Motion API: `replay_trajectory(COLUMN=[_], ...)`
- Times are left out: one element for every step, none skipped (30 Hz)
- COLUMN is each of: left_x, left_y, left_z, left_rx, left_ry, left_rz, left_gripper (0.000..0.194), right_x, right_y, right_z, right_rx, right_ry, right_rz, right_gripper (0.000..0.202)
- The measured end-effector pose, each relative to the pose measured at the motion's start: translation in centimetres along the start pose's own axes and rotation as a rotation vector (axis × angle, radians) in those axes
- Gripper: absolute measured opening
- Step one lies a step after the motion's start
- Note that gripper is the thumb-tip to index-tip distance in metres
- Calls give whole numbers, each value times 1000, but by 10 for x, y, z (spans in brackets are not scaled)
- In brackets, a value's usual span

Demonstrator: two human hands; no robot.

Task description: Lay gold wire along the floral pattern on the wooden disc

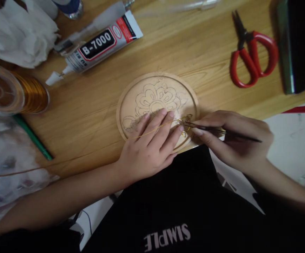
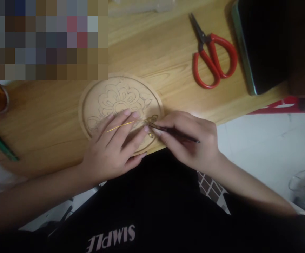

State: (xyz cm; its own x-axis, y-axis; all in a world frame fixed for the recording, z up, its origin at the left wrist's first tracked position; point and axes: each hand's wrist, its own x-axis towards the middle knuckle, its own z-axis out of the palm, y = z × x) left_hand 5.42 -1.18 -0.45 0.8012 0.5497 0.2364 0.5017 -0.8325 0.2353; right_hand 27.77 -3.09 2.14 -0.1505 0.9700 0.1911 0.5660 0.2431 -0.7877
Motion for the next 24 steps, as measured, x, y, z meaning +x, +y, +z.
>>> replay_trajectory(left_x=[0,0,0,1,1,1,1,1,1,1,2,2,2,2,2,3,3,3,3,3,3,3,3,3], left_y=[0,0,0,0,0,0,0,0,0,0,0,0,1,1,1,1,1,1,1,1,1,1,1,1], left_z=[0,0,0,0,0,0,0,0,0,0,1,1,1,1,1,1,1,1,0,0,0,0,-1,-1], left_rx=[-4,-8,-12,-15,-16,-17,-18,-18,-17,-15,-12,-8,-5,-1,2,5,9,12,14,16,17,18,19,21], left_ry=[1,2,5,7,8,8,8,8,9,12,16,18,20,21,20,19,18,17,14,11,9,7,4,1], left_rz=[-1,-2,-2,-2,-2,-2,-2,-4,-5,-7,-7,-8,-8,-8,-8,-6,-5,-5,-4,-4,-5,-5,-5,-5], left_gripper=[47,47,47,48,48,48,49,49,49,49,48,48,48,47,47,47,47,47,47,47,47,47,47,46], right_x=[-2,-3,-4,-5,-6,-7,-7,-8,-8,-9,-9,-10,-10,-11,-11,-11,-11,-11,-10,-9,-7,-6,-4,-2], right_y=[-1,-2,-3,-3,-4,-4,-4,-5,-5,-5,-5,-6,-6,-7,-8,-8,-9,-9,-9,-8,-6,-4,-2,1], right_z=[2,4,6,7,8,9,10,11,12,13,13,14,14,14,14,14,13,11,10,8,6,3,0,-3], right_rx=[7,14,20,26,32,38,45,49,50,48,42,33,23,9,-6,-25,-44,-64,-83,-106,-135,-172,-213,-258], right_ry=[15,29,42,54,62,70,79,89,96,105,111,114,116,115,113,106,91,71,47,13,-25,-62,-93,-116], right_rz=[33,63,89,113,135,153,165,173,177,177,172,166,156,144,129,109,84,51,10,-33,-83,-136,-192,-251], right_gripper=[20,19,19,18,17,16,15,15,14,14,13,13,14,14,15,16,17,18,19,19,20,20,20,19])
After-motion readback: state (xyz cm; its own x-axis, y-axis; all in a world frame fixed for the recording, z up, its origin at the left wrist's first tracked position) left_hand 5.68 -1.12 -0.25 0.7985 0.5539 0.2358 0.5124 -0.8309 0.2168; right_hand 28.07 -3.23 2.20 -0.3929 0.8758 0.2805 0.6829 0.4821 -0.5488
